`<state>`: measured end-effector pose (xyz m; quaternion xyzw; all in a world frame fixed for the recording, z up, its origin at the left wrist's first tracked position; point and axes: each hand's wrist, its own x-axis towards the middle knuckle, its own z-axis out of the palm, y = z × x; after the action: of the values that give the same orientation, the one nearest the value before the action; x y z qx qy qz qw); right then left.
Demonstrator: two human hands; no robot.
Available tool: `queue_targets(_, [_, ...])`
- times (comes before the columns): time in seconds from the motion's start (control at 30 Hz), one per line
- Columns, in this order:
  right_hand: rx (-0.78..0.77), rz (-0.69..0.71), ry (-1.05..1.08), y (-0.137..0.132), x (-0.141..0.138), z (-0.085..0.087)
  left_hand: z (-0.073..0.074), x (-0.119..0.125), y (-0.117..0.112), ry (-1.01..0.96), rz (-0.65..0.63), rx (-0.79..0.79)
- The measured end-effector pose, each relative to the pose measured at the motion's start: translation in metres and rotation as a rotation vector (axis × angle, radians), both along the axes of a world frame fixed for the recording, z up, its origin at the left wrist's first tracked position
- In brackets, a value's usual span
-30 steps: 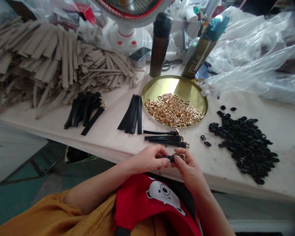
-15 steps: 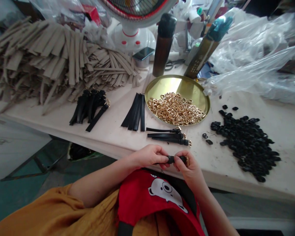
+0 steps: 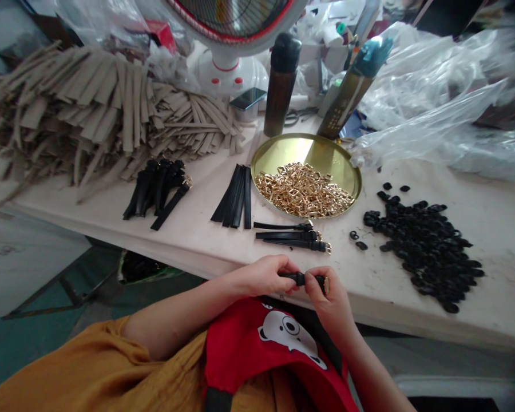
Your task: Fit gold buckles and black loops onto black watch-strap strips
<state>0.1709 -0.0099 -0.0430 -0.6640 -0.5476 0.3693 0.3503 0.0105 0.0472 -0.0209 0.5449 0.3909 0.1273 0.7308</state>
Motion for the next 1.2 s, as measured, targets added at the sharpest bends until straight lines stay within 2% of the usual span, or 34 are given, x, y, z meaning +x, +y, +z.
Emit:
queue_targets(0.17, [0.032,-0.086,-0.017,-0.001,-0.005,-0.004,-0.004,0.006,-0.004,0.047,0.077,-0.018])
queue_targets(0.27, [-0.012,-0.015,0.001,-0.005,0.001,-0.006,-0.008,0.007,-0.003,0.086,0.026,0.001])
queue_targets(0.4, [-0.016,0.097,0.014,-0.006,0.009,-0.004,-0.006,0.006,0.003,0.018,-0.087,-0.122])
queue_targets(0.47, [0.019,0.148,0.028,-0.003,0.01,-0.002,-0.003,0.007,0.005,0.018,-0.085,-0.116])
queue_targets(0.6, [0.053,0.223,0.101,0.006,0.012,0.001,0.0,0.011,0.008,0.075,-0.034,0.003])
queue_targets(0.67, [0.039,0.206,0.119,0.01,0.014,0.001,0.0,0.012,0.013,0.048,-0.04,0.057])
queue_targets(0.8, [0.045,0.079,0.093,0.02,0.016,-0.003,0.003,0.008,0.027,0.04,-0.099,0.1])
queue_targets(0.87, [0.051,0.065,0.105,0.025,0.014,-0.006,0.006,0.007,0.033,0.065,-0.1,0.085])
queue_targets(1.03, [0.055,0.019,0.183,0.035,0.011,-0.014,0.011,0.015,0.042,0.034,-0.009,0.037])
queue_targets(1.13, [-0.014,0.006,0.257,0.037,0.012,-0.012,0.012,0.016,0.047,0.07,-0.054,0.051])
queue_targets(1.2, [-0.034,-0.009,0.288,0.037,0.012,-0.007,0.011,0.014,0.05,0.069,-0.073,-0.009])
